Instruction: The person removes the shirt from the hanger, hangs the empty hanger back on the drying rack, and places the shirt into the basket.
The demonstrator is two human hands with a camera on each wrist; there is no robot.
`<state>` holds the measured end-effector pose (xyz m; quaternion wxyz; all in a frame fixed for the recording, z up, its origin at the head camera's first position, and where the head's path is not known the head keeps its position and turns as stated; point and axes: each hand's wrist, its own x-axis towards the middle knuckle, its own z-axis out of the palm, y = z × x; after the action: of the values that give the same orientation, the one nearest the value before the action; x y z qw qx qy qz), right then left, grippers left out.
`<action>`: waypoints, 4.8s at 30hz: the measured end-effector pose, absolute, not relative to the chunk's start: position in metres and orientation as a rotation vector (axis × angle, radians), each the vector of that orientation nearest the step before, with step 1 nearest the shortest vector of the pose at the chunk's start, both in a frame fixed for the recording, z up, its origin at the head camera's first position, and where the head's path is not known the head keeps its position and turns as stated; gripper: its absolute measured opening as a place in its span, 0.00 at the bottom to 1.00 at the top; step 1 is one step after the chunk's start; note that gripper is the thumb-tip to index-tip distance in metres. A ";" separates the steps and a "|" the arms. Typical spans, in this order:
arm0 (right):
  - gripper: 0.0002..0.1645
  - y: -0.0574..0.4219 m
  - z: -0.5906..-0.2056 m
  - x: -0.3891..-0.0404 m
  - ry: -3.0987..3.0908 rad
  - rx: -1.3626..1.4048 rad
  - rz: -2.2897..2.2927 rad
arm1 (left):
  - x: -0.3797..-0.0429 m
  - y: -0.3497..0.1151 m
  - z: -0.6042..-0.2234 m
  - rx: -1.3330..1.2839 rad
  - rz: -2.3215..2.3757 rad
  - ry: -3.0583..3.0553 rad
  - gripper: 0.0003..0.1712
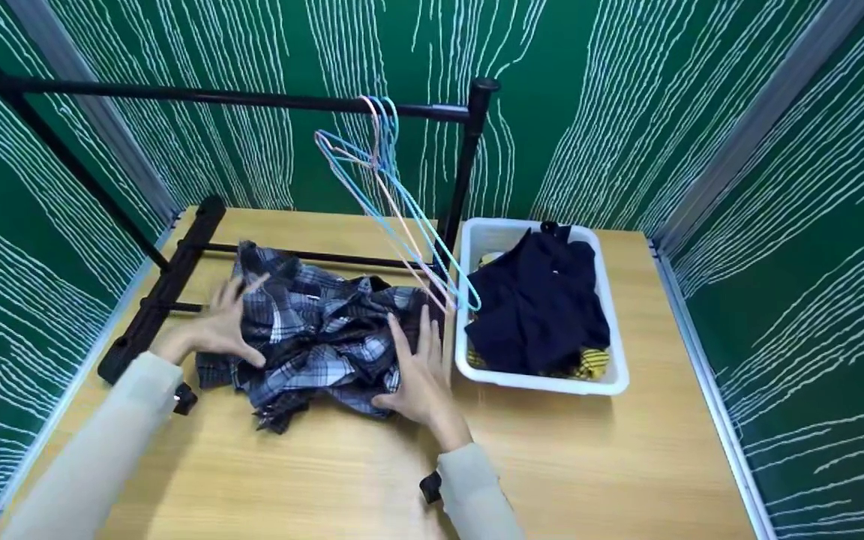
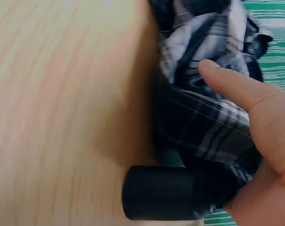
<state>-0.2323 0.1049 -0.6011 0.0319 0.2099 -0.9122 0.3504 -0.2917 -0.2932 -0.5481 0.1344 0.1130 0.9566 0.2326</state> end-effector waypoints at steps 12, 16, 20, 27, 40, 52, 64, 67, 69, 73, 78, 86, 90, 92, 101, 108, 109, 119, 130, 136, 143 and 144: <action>0.88 0.086 -0.609 -0.246 -2.878 0.706 1.213 | -0.279 -0.254 -0.575 0.296 0.668 2.740 0.61; 0.91 0.081 -0.609 -0.248 -2.883 0.701 1.281 | -0.278 -0.240 -0.581 0.398 0.801 2.768 0.81; 0.92 0.078 -0.608 -0.249 -2.916 0.705 1.299 | -0.274 -0.228 -0.579 0.516 0.911 2.738 0.85; 0.93 0.078 -0.606 -0.252 -2.924 0.768 1.268 | -0.262 -0.212 -0.569 0.642 0.818 2.639 0.82; 0.77 0.074 -0.609 -0.255 -2.867 0.874 0.984 | -0.254 -0.174 -0.577 0.771 0.335 2.902 0.69; 0.47 0.064 -0.615 -0.256 -2.753 0.763 0.731 | -0.254 -0.167 -0.590 0.891 0.352 3.061 0.59; 0.40 0.064 -0.612 -0.254 -2.716 0.695 0.849 | -0.256 -0.152 -0.595 0.851 0.583 3.147 0.47; 0.38 0.070 -0.606 -0.252 -2.669 0.707 0.844 | -0.254 -0.145 -0.589 0.838 0.609 3.157 0.46; 0.37 0.076 -0.602 -0.249 -2.639 0.714 0.828 | -0.252 -0.138 -0.585 0.847 0.623 3.161 0.45; 0.34 0.093 -0.591 -0.244 -2.567 0.720 0.831 | -0.248 -0.123 -0.573 0.903 0.657 3.170 0.43; 0.30 0.117 -0.570 -0.236 -2.496 0.731 0.873 | -0.240 -0.104 -0.555 0.973 0.748 3.170 0.42; 0.22 0.158 -0.534 -0.229 -2.446 0.734 0.847 | -0.236 -0.070 -0.526 1.028 0.811 3.165 0.42; 0.23 0.185 -0.519 -0.233 -2.429 0.734 0.839 | -0.242 -0.048 -0.514 1.040 0.891 3.129 0.41; 0.24 0.200 -0.514 -0.236 -2.420 0.737 0.831 | -0.244 -0.035 -0.509 1.037 0.930 3.096 0.41; 0.19 0.268 -0.499 -0.243 -2.380 0.669 0.784 | -0.257 0.025 -0.500 1.003 0.987 2.880 0.44; 0.24 0.307 -0.485 -0.249 -2.404 0.496 0.791 | -0.272 0.071 -0.497 1.057 0.964 2.820 0.48; 0.24 0.311 -0.483 -0.250 -2.395 0.480 0.784 | -0.274 0.077 -0.497 1.066 0.962 2.812 0.48; 0.13 0.341 -0.456 -0.273 -2.254 0.371 0.788 | -0.302 0.123 -0.484 1.198 1.030 2.796 0.49; 0.42 0.357 -0.492 -0.315 -2.604 0.421 0.906 | -0.323 0.128 -0.503 0.846 0.931 2.760 0.45; 0.51 0.364 -0.483 -0.305 -2.839 0.448 1.562 | -0.322 0.132 -0.515 0.767 0.427 3.076 0.47; 0.53 0.349 -0.497 -0.322 -2.976 0.334 1.068 | -0.329 0.132 -0.524 0.771 0.250 3.088 0.62; 0.53 0.347 -0.501 -0.325 -2.982 0.330 1.027 | -0.330 0.131 -0.525 0.789 0.243 3.079 0.64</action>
<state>-0.3248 0.3472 -0.5008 -0.0148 0.1040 -0.9403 0.3238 -0.3304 0.1309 -0.5250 -0.0230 0.2475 0.9656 0.0761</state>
